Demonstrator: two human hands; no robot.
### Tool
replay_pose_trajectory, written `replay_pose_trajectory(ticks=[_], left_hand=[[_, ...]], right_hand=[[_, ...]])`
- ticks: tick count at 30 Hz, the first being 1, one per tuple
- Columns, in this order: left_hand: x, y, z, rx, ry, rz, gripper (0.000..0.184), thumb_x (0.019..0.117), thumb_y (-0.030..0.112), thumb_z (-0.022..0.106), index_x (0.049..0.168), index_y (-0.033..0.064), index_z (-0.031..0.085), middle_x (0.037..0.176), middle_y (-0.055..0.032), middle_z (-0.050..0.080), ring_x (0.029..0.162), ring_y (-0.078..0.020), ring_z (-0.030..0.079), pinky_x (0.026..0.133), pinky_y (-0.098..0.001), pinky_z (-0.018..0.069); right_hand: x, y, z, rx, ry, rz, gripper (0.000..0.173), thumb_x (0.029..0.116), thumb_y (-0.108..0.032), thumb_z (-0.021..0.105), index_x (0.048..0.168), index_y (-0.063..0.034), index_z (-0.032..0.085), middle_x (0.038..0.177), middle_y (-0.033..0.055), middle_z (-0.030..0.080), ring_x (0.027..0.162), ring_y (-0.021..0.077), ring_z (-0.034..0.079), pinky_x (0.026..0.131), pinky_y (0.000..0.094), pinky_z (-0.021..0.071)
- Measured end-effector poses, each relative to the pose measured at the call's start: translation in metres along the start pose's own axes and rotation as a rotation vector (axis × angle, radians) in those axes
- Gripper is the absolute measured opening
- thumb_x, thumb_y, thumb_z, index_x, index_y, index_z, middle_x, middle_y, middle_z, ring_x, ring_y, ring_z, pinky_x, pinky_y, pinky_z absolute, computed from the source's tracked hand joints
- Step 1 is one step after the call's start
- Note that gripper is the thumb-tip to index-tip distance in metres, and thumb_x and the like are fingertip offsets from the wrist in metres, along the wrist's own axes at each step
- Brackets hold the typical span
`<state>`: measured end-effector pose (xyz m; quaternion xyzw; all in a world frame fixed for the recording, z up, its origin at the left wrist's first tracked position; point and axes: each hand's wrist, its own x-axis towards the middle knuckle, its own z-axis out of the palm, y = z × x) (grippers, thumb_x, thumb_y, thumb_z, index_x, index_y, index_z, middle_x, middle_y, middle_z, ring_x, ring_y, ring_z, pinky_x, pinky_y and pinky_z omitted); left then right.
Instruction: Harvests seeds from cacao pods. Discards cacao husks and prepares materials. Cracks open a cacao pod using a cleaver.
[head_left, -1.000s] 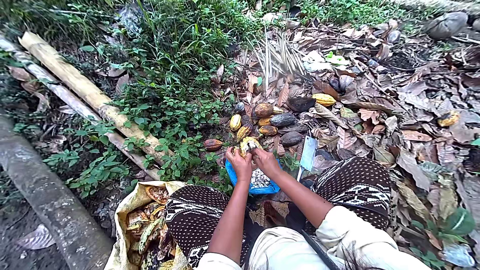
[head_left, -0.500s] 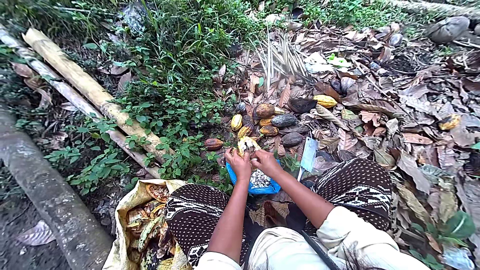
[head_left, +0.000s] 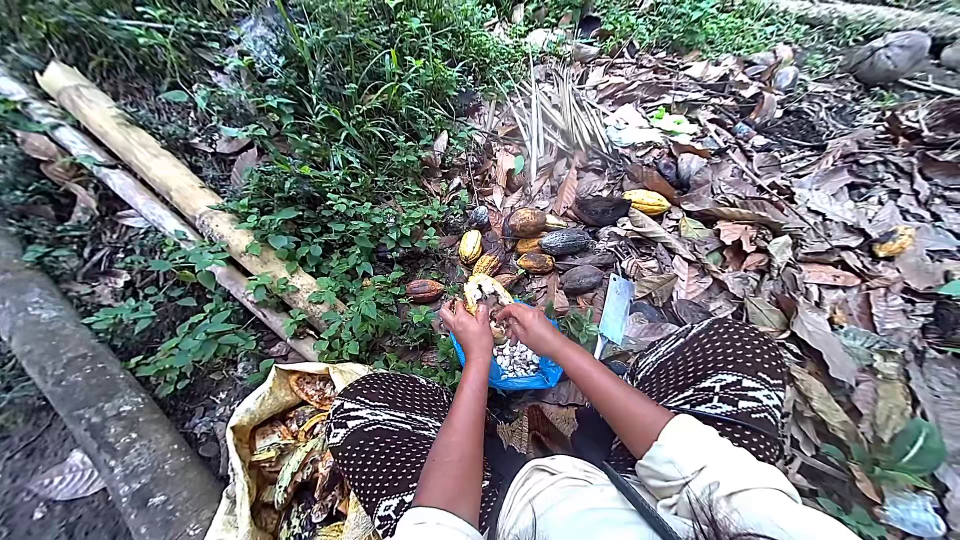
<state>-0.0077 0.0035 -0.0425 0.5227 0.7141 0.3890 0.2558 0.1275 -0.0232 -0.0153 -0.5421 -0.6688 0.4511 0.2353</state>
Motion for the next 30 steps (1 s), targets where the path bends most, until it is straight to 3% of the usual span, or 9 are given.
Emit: replay_pose_trajectory(ticks=[6, 12, 16, 19, 22, 24, 26, 28, 30], left_hand=[[-0.002, 0.0, -0.001, 0.025, -0.032, -0.034, 0.04, 0.1, 0.022, 0.063, 0.127, -0.0069, 0.063, 0.148, -0.0306, 0.041, 0.134, -0.0462, 0.043, 0.111, -0.0548, 0.0372], [0.0, -0.003, 0.0, -0.011, -0.007, -0.017, 0.04, 0.0997, 0.021, 0.063, 0.128, -0.0079, 0.062, 0.146, -0.0313, 0.042, 0.134, -0.045, 0.043, 0.112, -0.0537, 0.0363], [0.003, -0.005, -0.005, 0.018, 0.026, -0.048, 0.04, 0.0996, 0.022, 0.063, 0.126, -0.007, 0.063, 0.147, -0.0311, 0.043, 0.135, -0.0466, 0.042, 0.112, -0.0559, 0.0357], [0.007, -0.003, -0.013, 0.046, 0.063, -0.091, 0.039, 0.0997, 0.022, 0.065, 0.126, -0.0061, 0.063, 0.148, -0.0313, 0.04, 0.137, -0.0475, 0.039, 0.113, -0.0558, 0.0342], [0.009, -0.003, -0.016, 0.04, 0.103, -0.108, 0.041, 0.1001, 0.023, 0.064, 0.129, -0.0067, 0.062, 0.15, -0.0317, 0.038, 0.136, -0.0473, 0.04, 0.112, -0.0546, 0.0356], [0.008, -0.001, -0.017, 0.054, 0.094, -0.096, 0.042, 0.1005, 0.022, 0.064, 0.131, -0.0067, 0.061, 0.15, -0.0315, 0.038, 0.135, -0.0477, 0.04, 0.112, -0.0552, 0.0351], [0.006, 0.0, -0.015, 0.074, 0.057, -0.073, 0.041, 0.0997, 0.021, 0.065, 0.13, -0.0066, 0.061, 0.151, -0.0314, 0.038, 0.137, -0.0487, 0.039, 0.114, -0.0578, 0.0321], [0.002, 0.002, -0.01, 0.09, 0.004, -0.033, 0.042, 0.0985, 0.02, 0.066, 0.131, -0.0069, 0.061, 0.152, -0.0309, 0.038, 0.138, -0.0485, 0.038, 0.115, -0.0581, 0.0316], [-0.004, 0.006, -0.006, 0.095, -0.046, 0.018, 0.042, 0.0983, 0.02, 0.065, 0.129, -0.0079, 0.062, 0.15, -0.0311, 0.04, 0.137, -0.0479, 0.041, 0.113, -0.0564, 0.0347]], right_hand=[[-0.003, 0.003, 0.008, 0.06, 0.166, 0.079, 0.023, 0.0981, 0.0, 0.057, 0.118, 0.0063, 0.066, 0.091, 0.019, 0.07, 0.065, 0.0211, 0.066, 0.066, 0.0361, 0.0578], [-0.006, 0.001, 0.007, 0.06, 0.239, 0.056, 0.02, 0.1006, -0.001, 0.053, 0.111, 0.0066, 0.068, 0.074, 0.0145, 0.067, 0.058, 0.018, 0.062, 0.063, 0.0334, 0.0551], [-0.002, 0.017, 0.006, 0.062, 0.207, 0.047, 0.022, 0.1044, -0.003, 0.051, 0.116, 0.0041, 0.068, 0.089, 0.0159, 0.071, 0.063, 0.017, 0.064, 0.064, 0.0325, 0.0561], [0.003, 0.032, 0.002, -0.024, 0.208, 0.132, 0.023, 0.1031, -0.014, 0.061, 0.116, 0.0033, 0.069, 0.107, 0.0198, 0.071, 0.092, 0.0297, 0.071, 0.088, 0.0466, 0.0572], [0.008, 0.052, -0.003, -0.236, -0.002, 0.22, 0.033, 0.1042, -0.027, 0.059, 0.12, -0.0022, 0.072, 0.121, 0.0196, 0.071, 0.123, 0.0372, 0.062, 0.109, 0.0595, 0.0406], [0.008, 0.049, -0.006, -0.259, -0.008, 0.203, 0.032, 0.1036, -0.027, 0.059, 0.124, -0.0054, 0.072, 0.13, 0.0186, 0.067, 0.134, 0.0375, 0.052, 0.114, 0.0609, 0.0318], [0.004, 0.033, -0.007, -0.236, 0.188, 0.073, 0.028, 0.1006, -0.02, 0.065, 0.122, -0.0025, 0.072, 0.127, 0.0213, 0.067, 0.128, 0.0394, 0.056, 0.111, 0.0576, 0.0393], [0.003, 0.018, -0.006, -0.269, 0.385, -0.166, 0.025, 0.0964, -0.008, 0.068, 0.119, 0.0011, 0.072, 0.119, 0.0229, 0.069, 0.116, 0.0397, 0.064, 0.102, 0.0532, 0.0516], [0.005, 0.011, -0.002, -0.349, 0.444, -0.295, 0.019, 0.0956, -0.002, 0.066, 0.112, 0.0051, 0.073, 0.112, 0.0243, 0.069, 0.11, 0.0397, 0.067, 0.098, 0.0501, 0.0555]])
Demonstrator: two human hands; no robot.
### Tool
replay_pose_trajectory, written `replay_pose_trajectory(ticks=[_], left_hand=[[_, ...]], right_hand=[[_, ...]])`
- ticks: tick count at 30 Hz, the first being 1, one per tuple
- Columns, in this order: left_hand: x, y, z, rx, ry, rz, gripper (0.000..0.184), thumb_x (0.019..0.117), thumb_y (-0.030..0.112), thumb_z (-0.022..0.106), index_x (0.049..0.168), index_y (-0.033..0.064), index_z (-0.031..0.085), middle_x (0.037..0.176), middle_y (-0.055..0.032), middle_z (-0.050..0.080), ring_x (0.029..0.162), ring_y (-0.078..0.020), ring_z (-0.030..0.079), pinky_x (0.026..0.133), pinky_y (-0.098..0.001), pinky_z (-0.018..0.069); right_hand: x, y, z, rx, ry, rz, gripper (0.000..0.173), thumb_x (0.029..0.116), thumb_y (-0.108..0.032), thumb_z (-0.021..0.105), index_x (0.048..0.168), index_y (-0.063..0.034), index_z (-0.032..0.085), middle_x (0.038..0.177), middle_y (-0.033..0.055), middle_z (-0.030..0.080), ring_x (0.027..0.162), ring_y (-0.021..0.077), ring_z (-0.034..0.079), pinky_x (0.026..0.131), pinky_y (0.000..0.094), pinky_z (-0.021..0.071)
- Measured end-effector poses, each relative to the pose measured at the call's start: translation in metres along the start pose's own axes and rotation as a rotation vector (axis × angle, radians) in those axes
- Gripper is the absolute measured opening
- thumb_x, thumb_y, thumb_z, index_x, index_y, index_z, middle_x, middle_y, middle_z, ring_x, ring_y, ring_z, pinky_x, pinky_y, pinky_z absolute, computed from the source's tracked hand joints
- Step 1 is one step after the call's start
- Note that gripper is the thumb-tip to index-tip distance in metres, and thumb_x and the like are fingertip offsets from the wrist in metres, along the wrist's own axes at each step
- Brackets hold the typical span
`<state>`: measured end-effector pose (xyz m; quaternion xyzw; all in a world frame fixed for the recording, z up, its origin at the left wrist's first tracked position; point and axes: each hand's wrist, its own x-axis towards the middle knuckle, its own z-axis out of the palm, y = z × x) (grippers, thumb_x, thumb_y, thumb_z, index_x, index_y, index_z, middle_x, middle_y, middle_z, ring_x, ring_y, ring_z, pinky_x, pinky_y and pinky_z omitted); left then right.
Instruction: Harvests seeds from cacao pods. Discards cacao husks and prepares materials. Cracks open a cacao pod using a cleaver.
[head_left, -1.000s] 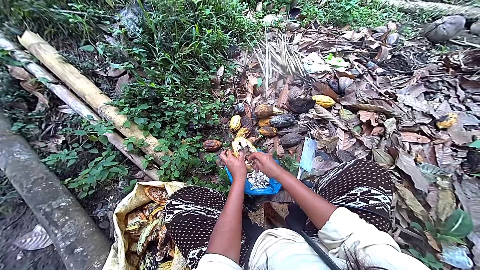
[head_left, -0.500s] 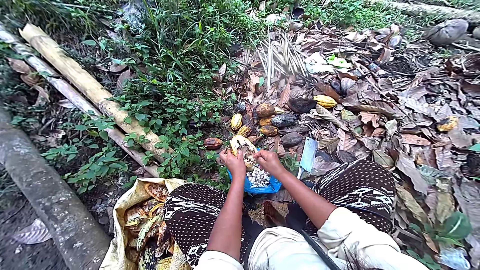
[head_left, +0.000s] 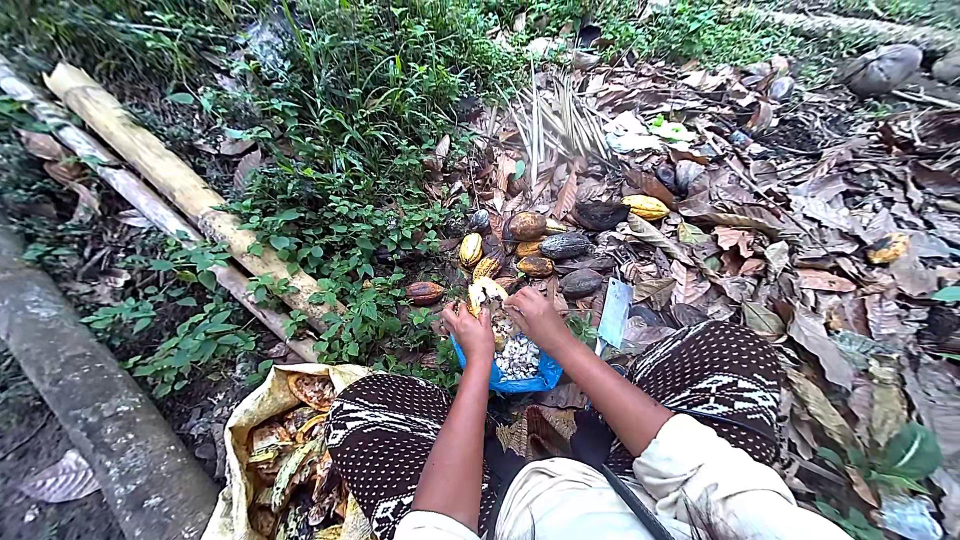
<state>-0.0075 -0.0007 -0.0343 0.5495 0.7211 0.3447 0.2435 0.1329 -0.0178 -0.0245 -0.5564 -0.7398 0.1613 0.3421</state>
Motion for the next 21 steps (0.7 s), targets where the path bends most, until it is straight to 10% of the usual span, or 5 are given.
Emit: replay_pose_trajectory(ticks=[18, 21], left_hand=[[0.005, 0.005, -0.008, -0.047, -0.041, -0.059, 0.04, 0.1001, 0.025, 0.062, 0.125, -0.0066, 0.065, 0.146, -0.0304, 0.044, 0.134, -0.0456, 0.044, 0.111, -0.0561, 0.0374], [0.018, -0.003, -0.02, -0.071, -0.007, -0.147, 0.042, 0.1025, 0.028, 0.059, 0.128, -0.0055, 0.063, 0.146, -0.0304, 0.043, 0.134, -0.0456, 0.044, 0.111, -0.0568, 0.0367]], right_hand=[[-0.01, 0.009, 0.001, 0.137, 0.06, 0.17, 0.009, 0.0917, 0.001, 0.069, 0.097, 0.0072, 0.072, 0.099, 0.0215, 0.07, 0.095, 0.0341, 0.07, 0.088, 0.0481, 0.0577], [-0.012, 0.024, -0.002, 0.065, -0.224, 0.381, 0.021, 0.097, -0.016, 0.069, 0.106, 0.003, 0.073, 0.108, 0.0209, 0.07, 0.105, 0.0356, 0.068, 0.097, 0.0546, 0.0528]])
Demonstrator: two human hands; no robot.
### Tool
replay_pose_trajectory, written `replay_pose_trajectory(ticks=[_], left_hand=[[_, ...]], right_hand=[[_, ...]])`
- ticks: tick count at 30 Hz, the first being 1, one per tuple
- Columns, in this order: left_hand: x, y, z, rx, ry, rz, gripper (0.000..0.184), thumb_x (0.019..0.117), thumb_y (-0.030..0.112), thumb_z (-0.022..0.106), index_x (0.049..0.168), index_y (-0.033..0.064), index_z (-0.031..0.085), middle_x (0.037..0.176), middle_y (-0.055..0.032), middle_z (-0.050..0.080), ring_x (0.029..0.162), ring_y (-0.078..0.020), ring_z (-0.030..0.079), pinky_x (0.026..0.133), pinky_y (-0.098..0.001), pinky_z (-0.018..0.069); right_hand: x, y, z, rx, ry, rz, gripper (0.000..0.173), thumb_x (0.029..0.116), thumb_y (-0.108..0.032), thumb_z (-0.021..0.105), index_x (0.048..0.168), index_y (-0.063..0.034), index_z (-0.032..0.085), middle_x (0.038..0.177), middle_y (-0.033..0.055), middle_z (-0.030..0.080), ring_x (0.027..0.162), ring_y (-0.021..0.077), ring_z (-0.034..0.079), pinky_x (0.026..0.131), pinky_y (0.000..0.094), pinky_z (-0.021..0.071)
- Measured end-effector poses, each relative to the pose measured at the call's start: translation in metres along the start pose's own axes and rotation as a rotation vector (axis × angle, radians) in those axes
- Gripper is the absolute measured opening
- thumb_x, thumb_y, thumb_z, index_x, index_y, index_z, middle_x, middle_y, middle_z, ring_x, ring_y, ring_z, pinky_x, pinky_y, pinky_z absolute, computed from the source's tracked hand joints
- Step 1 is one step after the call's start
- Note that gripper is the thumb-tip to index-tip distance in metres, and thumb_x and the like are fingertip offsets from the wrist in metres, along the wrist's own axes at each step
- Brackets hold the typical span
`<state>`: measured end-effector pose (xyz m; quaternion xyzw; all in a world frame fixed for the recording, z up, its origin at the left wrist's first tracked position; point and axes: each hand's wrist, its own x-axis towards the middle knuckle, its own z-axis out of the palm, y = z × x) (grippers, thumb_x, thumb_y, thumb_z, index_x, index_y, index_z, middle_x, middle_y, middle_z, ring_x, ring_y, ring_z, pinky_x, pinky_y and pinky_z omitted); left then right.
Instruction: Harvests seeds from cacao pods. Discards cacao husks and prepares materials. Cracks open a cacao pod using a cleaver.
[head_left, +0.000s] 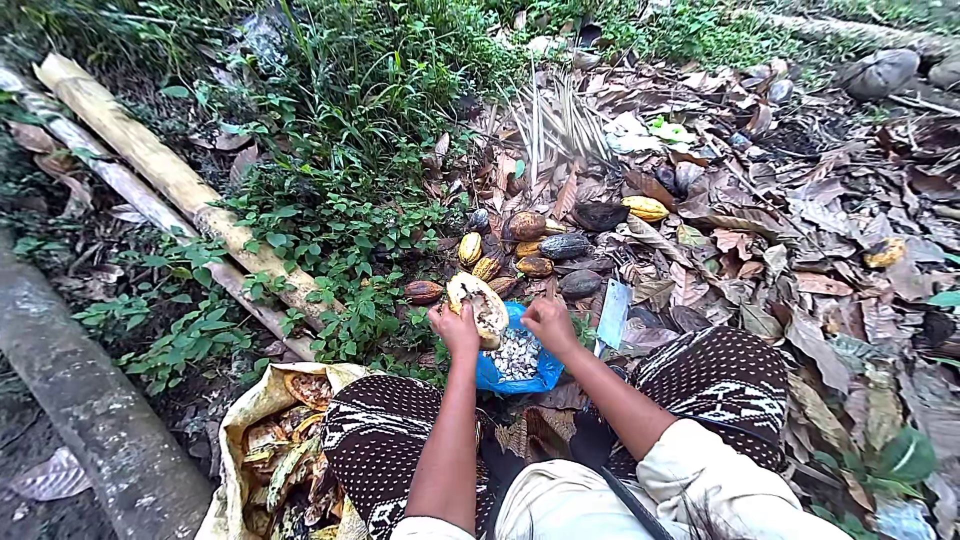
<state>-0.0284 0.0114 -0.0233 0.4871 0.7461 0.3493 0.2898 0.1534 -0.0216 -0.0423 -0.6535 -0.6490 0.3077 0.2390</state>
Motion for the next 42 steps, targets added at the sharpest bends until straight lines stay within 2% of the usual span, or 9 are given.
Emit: replay_pose_trajectory(ticks=[2, 4, 9, 15, 24, 32, 34, 38, 42], left_hand=[[0.005, -0.005, -0.001, -0.034, -0.014, -0.004, 0.042, 0.1024, 0.028, 0.059, 0.127, -0.0057, 0.064, 0.144, -0.03, 0.045, 0.132, -0.045, 0.045, 0.111, -0.0572, 0.0362], [0.005, -0.007, 0.001, -0.071, -0.086, 0.0, 0.041, 0.1026, 0.028, 0.06, 0.125, -0.007, 0.064, 0.141, -0.0297, 0.047, 0.129, -0.0436, 0.047, 0.11, -0.0571, 0.0371], [-0.006, -0.007, 0.012, -0.003, -0.399, 0.059, 0.041, 0.1002, 0.026, 0.062, 0.125, -0.0062, 0.064, 0.14, -0.03, 0.049, 0.125, -0.041, 0.053, 0.106, -0.0554, 0.0439], [-0.024, 0.002, 0.022, 0.042, -0.644, 0.086, 0.033, 0.0972, 0.024, 0.065, 0.115, -0.0037, 0.069, 0.134, -0.0266, 0.053, 0.122, -0.0363, 0.054, 0.105, -0.0519, 0.0446], [-0.023, 0.0, 0.019, 0.133, -0.747, 0.181, 0.049, 0.0851, 0.015, 0.075, 0.127, -0.005, 0.062, 0.144, -0.0266, 0.045, 0.13, -0.0386, 0.049, 0.108, -0.0539, 0.0429], [-0.018, 0.001, 0.02, 0.151, -0.63, 0.132, 0.059, 0.0841, 0.027, 0.083, 0.13, -0.0026, 0.061, 0.15, -0.0259, 0.039, 0.137, -0.0429, 0.04, 0.112, -0.057, 0.0381], [-0.018, 0.001, 0.019, 0.181, -0.561, 0.116, 0.053, 0.0876, 0.021, 0.077, 0.132, -0.003, 0.06, 0.151, -0.0276, 0.038, 0.137, -0.0449, 0.039, 0.111, -0.0579, 0.0376], [-0.018, 0.005, 0.016, 0.196, -0.435, 0.093, 0.045, 0.0901, 0.019, 0.073, 0.127, -0.004, 0.062, 0.15, -0.0295, 0.037, 0.136, -0.0476, 0.041, 0.109, -0.0594, 0.04], [-0.029, 0.011, 0.015, 0.208, -0.361, 0.125, 0.044, 0.0929, 0.021, 0.071, 0.127, -0.005, 0.063, 0.15, -0.0282, 0.039, 0.136, -0.0466, 0.042, 0.108, -0.0585, 0.0416]], right_hand=[[0.004, 0.005, 0.001, -0.123, -0.288, 0.056, 0.03, 0.1017, -0.022, 0.061, 0.118, 0.0003, 0.072, 0.122, 0.0212, 0.07, 0.123, 0.0372, 0.062, 0.11, 0.0574, 0.0428], [0.006, 0.001, 0.002, -0.112, -0.268, 0.032, 0.03, 0.1026, -0.016, 0.056, 0.122, -0.0003, 0.072, 0.129, 0.0212, 0.068, 0.13, 0.0371, 0.057, 0.116, 0.0554, 0.0367], [0.007, -0.027, -0.022, 0.006, 0.154, -0.302, 0.034, 0.0974, -0.009, 0.066, 0.131, -0.0027, 0.066, 0.133, 0.0195, 0.064, 0.125, 0.0368, 0.061, 0.105, 0.0543, 0.05], [0.004, -0.017, -0.018, -0.085, 0.064, -0.329, 0.026, 0.0969, -0.007, 0.067, 0.122, -0.0021, 0.072, 0.121, 0.0252, 0.066, 0.113, 0.0411, 0.066, 0.097, 0.0556, 0.054], [0.009, -0.018, -0.025, 0.055, -0.153, -0.18, 0.043, 0.0874, 0.007, 0.069, 0.13, -0.0019, 0.065, 0.13, 0.025, 0.062, 0.122, 0.0398, 0.06, 0.105, 0.0547, 0.049], [0.009, -0.013, -0.013, 0.197, -0.165, 0.073, 0.1, 0.0755, -0.011, 0.091, 0.158, -0.0147, 0.035, 0.146, 0.0292, 0.049, 0.131, 0.0462, 0.053, 0.108, 0.0613, 0.0454], [0.004, -0.016, -0.011, 0.187, -0.026, -0.019, 0.086, 0.0809, -0.007, 0.086, 0.155, -0.0096, 0.043, 0.143, 0.0284, 0.051, 0.128, 0.0441, 0.055, 0.106, 0.0576, 0.0487], [-0.001, -0.022, -0.004, -0.02, 0.195, -0.306, 0.029, 0.0891, 0.0, 0.074, 0.117, 0.0048, 0.07, 0.119, 0.0276, 0.063, 0.115, 0.0419, 0.063, 0.099, 0.0516, 0.0541], [-0.004, -0.025, 0.007, -0.109, 0.256, -0.326, 0.021, 0.0927, -0.005, 0.072, 0.108, 0.0093, 0.07, 0.11, 0.0276, 0.067, 0.106, 0.0413, 0.068, 0.093, 0.0502, 0.0574]])
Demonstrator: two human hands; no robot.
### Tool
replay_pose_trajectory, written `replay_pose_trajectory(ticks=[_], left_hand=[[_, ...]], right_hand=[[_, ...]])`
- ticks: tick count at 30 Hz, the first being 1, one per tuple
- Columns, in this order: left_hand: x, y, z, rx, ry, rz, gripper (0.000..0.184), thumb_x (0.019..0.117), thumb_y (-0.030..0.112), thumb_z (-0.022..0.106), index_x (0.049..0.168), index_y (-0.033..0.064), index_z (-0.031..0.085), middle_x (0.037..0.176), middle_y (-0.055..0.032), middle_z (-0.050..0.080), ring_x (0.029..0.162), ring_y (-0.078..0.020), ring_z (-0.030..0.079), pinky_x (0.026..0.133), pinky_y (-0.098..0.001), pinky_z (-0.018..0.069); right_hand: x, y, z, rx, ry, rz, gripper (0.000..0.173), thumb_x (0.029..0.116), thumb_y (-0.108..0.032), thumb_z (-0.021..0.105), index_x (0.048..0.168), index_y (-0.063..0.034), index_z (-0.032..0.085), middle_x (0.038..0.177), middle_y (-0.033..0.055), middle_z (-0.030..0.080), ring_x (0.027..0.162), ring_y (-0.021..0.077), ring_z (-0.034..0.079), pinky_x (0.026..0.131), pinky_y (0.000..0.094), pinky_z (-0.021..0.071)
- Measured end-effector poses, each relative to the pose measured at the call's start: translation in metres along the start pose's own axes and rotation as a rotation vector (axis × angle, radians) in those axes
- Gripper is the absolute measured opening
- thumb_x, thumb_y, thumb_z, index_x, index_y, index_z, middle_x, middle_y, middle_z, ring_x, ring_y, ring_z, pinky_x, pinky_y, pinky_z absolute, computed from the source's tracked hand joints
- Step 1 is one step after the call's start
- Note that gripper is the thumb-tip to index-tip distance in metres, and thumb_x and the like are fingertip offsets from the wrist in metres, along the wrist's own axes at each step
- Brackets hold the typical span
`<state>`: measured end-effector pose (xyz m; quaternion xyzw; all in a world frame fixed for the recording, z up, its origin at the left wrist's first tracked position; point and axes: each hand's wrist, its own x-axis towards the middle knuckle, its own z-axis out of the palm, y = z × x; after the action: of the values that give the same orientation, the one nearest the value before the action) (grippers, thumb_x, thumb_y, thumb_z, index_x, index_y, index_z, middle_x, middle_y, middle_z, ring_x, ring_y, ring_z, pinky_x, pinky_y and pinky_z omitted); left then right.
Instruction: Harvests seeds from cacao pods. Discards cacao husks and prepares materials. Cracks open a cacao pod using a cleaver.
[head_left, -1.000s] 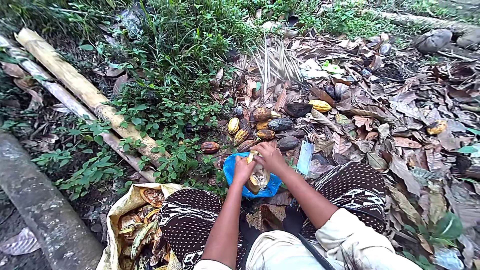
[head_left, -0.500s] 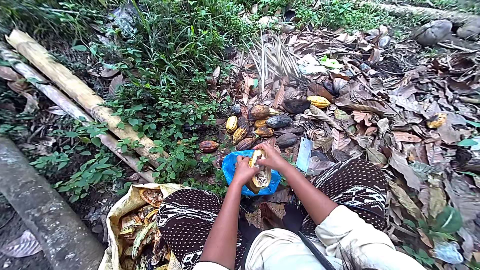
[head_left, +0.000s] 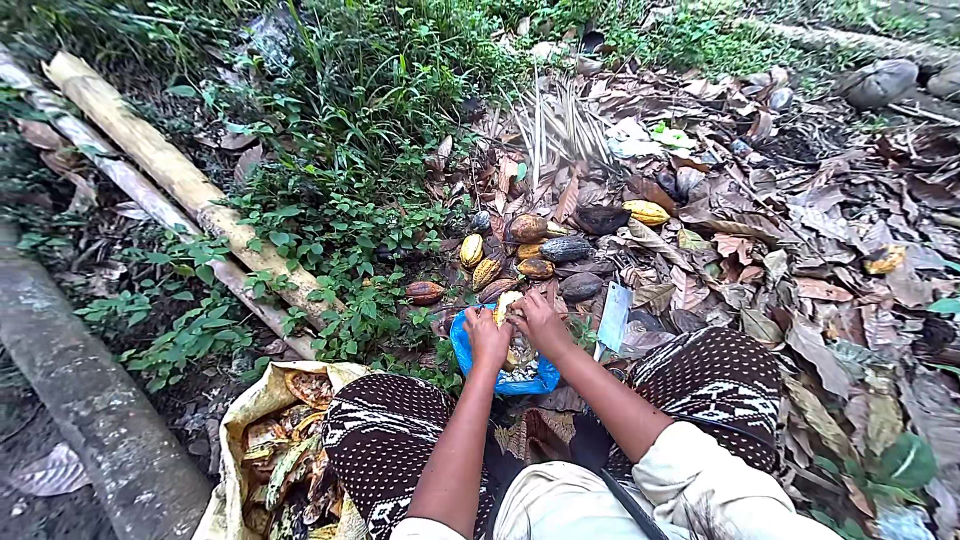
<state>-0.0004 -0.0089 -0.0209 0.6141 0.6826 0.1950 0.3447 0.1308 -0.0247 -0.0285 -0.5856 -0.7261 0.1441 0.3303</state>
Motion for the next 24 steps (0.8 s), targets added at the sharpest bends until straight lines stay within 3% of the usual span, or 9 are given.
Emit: replay_pose_trajectory(ticks=[4, 7, 11, 14, 17, 20, 24], left_hand=[[-0.005, 0.004, 0.006, -0.004, 0.073, 0.015, 0.041, 0.0926, 0.018, 0.071, 0.126, -0.0061, 0.063, 0.15, -0.0286, 0.039, 0.136, -0.0464, 0.041, 0.108, -0.0573, 0.0413], [-0.002, 0.003, 0.004, -0.037, 0.127, -0.006, 0.042, 0.0932, 0.021, 0.072, 0.125, -0.006, 0.064, 0.151, -0.0289, 0.038, 0.137, -0.0462, 0.041, 0.111, -0.0563, 0.0393], [0.008, -0.003, -0.008, -0.138, 0.179, -0.051, 0.046, 0.0941, 0.019, 0.07, 0.13, -0.0072, 0.06, 0.15, -0.0315, 0.037, 0.139, -0.0475, 0.037, 0.114, -0.0575, 0.0333], [0.01, -0.008, -0.008, -0.173, 0.183, -0.03, 0.046, 0.0944, 0.02, 0.07, 0.13, -0.0078, 0.06, 0.148, -0.0316, 0.038, 0.136, -0.0476, 0.039, 0.112, -0.0584, 0.0354], [0.007, -0.008, -0.002, -0.148, 0.16, -0.007, 0.047, 0.096, 0.025, 0.069, 0.129, -0.0072, 0.06, 0.15, -0.0312, 0.037, 0.135, -0.0478, 0.04, 0.11, -0.058, 0.0381], [0.006, -0.008, 0.0, -0.103, 0.17, 0.004, 0.045, 0.0946, 0.024, 0.072, 0.128, -0.0056, 0.062, 0.152, -0.0296, 0.035, 0.137, -0.0481, 0.039, 0.111, -0.0584, 0.0378], [0.006, -0.009, 0.001, -0.09, 0.245, 0.026, 0.043, 0.0944, 0.024, 0.073, 0.125, -0.0044, 0.064, 0.151, -0.0284, 0.037, 0.136, -0.0476, 0.04, 0.11, -0.0592, 0.0377]], right_hand=[[-0.003, -0.011, 0.001, -0.002, 0.007, 0.064, 0.015, 0.0937, -0.001, 0.068, 0.104, 0.0102, 0.07, 0.108, 0.0281, 0.066, 0.1, 0.0408, 0.07, 0.09, 0.0489, 0.0586], [-0.008, -0.006, 0.004, 0.042, 0.048, 0.022, 0.011, 0.0893, 0.004, 0.068, 0.098, 0.0099, 0.071, 0.102, 0.0264, 0.068, 0.094, 0.039, 0.071, 0.086, 0.0482, 0.0598], [-0.003, -0.008, -0.01, 0.152, -0.038, 0.146, 0.012, 0.0894, 0.004, 0.067, 0.1, 0.0071, 0.072, 0.103, 0.0235, 0.069, 0.097, 0.0351, 0.07, 0.089, 0.0464, 0.0574], [0.003, -0.006, -0.016, 0.181, -0.181, 0.055, 0.016, 0.0933, 0.0, 0.068, 0.107, 0.0051, 0.073, 0.109, 0.0218, 0.068, 0.104, 0.0328, 0.067, 0.095, 0.044, 0.0561], [0.009, -0.013, -0.015, 0.093, -0.468, -0.004, 0.023, 0.0984, 0.005, 0.055, 0.114, 0.0069, 0.071, 0.126, 0.0229, 0.066, 0.124, 0.0353, 0.061, 0.11, 0.0457, 0.0474], [0.011, -0.018, -0.017, -0.01, -0.661, 0.013, 0.031, 0.0979, 0.008, 0.051, 0.126, 0.0069, 0.065, 0.132, 0.0253, 0.061, 0.125, 0.039, 0.06, 0.11, 0.0502, 0.0464], [0.007, -0.019, -0.014, -0.041, -0.636, -0.043, 0.03, 0.1001, 0.006, 0.05, 0.127, 0.0057, 0.064, 0.13, 0.0241, 0.063, 0.126, 0.0376, 0.06, 0.111, 0.0487, 0.0455]])
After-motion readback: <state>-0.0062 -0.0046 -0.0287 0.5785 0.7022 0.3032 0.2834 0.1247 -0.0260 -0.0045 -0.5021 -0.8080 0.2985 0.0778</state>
